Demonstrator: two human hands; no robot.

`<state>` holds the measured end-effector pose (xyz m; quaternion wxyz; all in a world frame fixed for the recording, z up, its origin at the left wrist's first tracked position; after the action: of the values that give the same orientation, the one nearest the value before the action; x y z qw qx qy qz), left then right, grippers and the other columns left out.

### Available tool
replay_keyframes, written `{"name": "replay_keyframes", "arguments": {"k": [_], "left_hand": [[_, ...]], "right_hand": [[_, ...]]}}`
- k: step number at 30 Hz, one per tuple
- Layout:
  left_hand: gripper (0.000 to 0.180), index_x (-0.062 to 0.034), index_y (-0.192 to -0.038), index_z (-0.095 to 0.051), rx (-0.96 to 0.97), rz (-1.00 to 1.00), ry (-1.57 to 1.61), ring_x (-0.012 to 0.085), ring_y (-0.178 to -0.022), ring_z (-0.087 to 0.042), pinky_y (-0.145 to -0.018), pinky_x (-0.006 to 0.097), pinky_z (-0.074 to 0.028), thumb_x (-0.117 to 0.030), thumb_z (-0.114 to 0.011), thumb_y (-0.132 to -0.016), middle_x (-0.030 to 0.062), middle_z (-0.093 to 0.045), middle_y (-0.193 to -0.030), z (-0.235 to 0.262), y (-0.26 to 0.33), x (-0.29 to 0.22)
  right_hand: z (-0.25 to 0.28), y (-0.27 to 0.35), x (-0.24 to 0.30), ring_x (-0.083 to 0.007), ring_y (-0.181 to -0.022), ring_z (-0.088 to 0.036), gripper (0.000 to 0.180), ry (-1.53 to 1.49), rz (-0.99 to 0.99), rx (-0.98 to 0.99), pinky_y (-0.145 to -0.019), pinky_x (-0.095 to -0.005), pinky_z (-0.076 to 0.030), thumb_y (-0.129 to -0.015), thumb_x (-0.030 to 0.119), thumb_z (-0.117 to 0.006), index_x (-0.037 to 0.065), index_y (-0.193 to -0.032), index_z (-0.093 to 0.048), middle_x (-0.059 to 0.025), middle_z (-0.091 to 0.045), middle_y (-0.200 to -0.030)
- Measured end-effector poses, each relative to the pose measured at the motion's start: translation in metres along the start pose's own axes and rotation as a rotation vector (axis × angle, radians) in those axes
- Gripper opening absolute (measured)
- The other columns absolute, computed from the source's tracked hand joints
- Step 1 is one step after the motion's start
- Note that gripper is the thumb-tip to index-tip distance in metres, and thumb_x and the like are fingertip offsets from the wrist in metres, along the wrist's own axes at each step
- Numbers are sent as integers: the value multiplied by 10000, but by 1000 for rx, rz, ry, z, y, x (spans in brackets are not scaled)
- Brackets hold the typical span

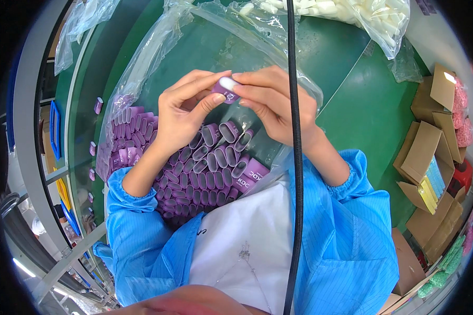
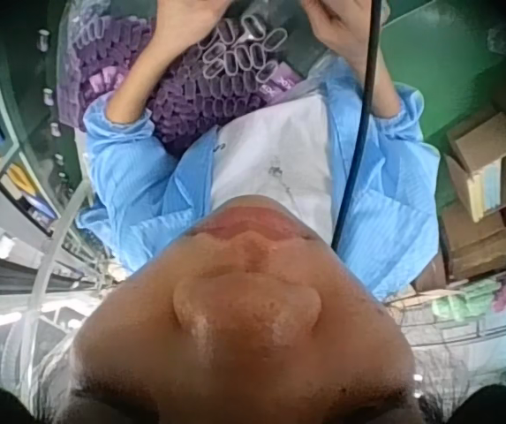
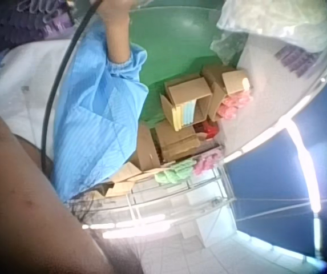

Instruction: The person repeatedly picks up small purple plastic containers and white cylindrical objects from a table. They insert the white objects into the purple containers and place the assembled units into a clear plastic bag. The process is continuous and repetitive.

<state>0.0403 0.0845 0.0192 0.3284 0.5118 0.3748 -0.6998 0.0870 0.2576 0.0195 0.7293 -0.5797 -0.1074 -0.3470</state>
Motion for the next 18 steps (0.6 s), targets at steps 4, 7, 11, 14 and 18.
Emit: {"name": "replay_keyframes", "arguments": {"k": [4,7,11,14,18], "left_hand": [[345,-54,-1158,-690,20,-95,-118,179,-860,-663,-758,273,-519,-34,-724,-815,93,-682,-979,-3,0,-6],[325,-64,-1154,-694,33,-72,-130,189,-875,-661,-777,284,-518,-49,-711,-830,91,-686,-984,1,-3,-8],[253,-31,-1155,-684,48,-115,-385,167,-1026,-607,-901,304,-487,-58,-635,-908,99,-656,-1161,49,-15,-17],[286,-21,-1198,-662,-267,33,-576,128,-960,-614,-880,259,-474,-133,-625,-938,60,-639,-1134,156,-29,6],[365,-47,-1269,-626,-438,402,-579,125,-945,-620,-846,260,-486,-214,-629,-944,77,-675,-1113,329,-8,94]], "right_hand": [[-3,1,4,-262,-783,-657,263,29,29,-44,-644,-320,-524,-725,33,-769,-24,-974,-705,-146,-688,-982],[-3,-4,4,-253,-779,-657,291,15,35,-17,-646,-317,-523,-721,44,-780,-16,-996,-705,-139,-688,-958],[17,-19,-15,-230,-759,-655,282,81,-92,11,-651,-320,-522,-748,60,-780,8,-1015,-708,-127,-685,-922],[43,-37,-57,-211,-741,-660,215,298,-252,-80,-672,-340,-528,-833,115,-726,59,-1040,-713,-120,-687,-881],[45,-63,-174,-219,-763,-690,214,752,-358,229,-716,-379,-539,-892,179,-662,57,-1063,-701,-121,-717,-892]]}}
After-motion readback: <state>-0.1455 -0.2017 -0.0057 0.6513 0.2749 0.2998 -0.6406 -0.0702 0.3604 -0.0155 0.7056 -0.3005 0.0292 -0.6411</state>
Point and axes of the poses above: each hand's wrist, its own y-axis away from the middle knuckle, its own z-axis out of the back of the hand, x = y × z, the point moved 4 cm from there along -y, towards the middle knuckle
